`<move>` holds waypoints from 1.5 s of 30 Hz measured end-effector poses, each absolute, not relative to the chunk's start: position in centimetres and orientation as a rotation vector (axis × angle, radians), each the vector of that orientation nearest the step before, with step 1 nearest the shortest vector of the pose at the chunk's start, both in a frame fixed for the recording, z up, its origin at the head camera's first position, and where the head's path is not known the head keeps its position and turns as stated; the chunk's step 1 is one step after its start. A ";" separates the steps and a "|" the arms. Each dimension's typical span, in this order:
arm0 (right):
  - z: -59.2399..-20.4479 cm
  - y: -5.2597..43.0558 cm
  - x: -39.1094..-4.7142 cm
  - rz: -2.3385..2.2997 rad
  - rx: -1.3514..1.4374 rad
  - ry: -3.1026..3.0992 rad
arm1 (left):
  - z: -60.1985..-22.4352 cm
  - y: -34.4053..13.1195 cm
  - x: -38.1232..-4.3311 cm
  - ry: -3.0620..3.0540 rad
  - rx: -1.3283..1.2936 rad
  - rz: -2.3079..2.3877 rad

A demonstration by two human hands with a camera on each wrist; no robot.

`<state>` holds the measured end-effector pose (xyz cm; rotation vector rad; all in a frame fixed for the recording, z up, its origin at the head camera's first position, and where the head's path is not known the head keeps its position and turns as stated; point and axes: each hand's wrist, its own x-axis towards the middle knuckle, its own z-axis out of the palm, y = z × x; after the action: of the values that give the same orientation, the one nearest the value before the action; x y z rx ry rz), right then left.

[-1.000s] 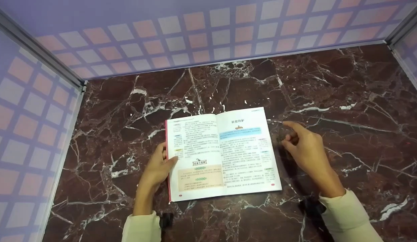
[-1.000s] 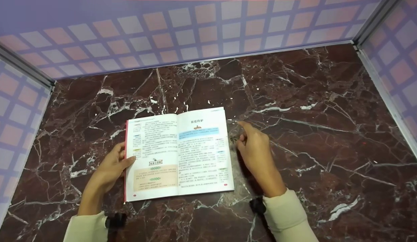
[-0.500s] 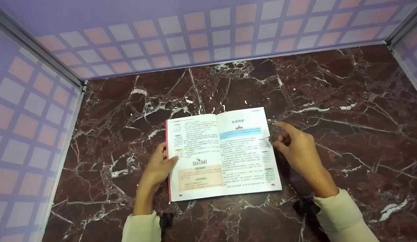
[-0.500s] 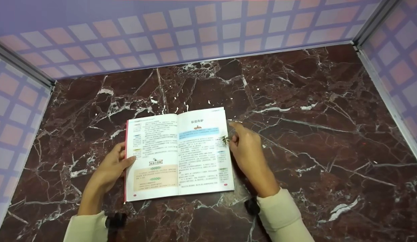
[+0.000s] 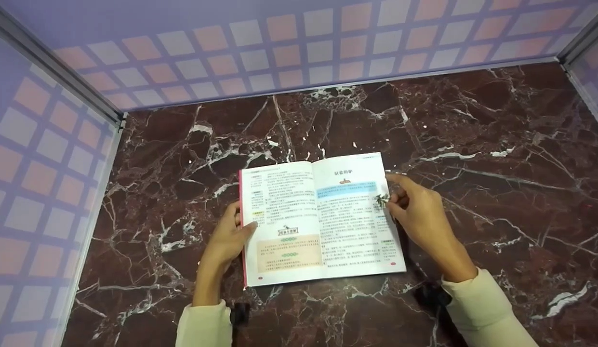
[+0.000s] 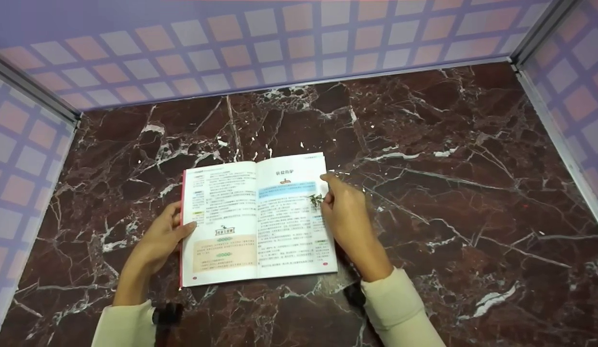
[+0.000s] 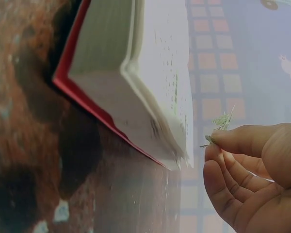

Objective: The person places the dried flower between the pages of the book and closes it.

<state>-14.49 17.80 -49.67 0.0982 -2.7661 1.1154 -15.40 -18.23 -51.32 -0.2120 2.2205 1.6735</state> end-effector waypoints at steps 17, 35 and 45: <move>-49.5 16.8 -14.9 1.094 0.135 -2.769 | -51.4 -18.2 -15.5 2.217 -0.223 1.688; -49.7 15.5 -15.1 1.132 0.104 -2.770 | -51.4 -18.2 -15.5 2.203 -0.231 1.696; -49.7 15.0 -15.1 1.129 0.144 -2.787 | -51.3 -18.2 -15.4 2.195 -0.211 1.705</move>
<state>-15.06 14.98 -49.72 0.1443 -2.7870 1.1294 -15.35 -18.23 -51.32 -0.2109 2.1952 1.7050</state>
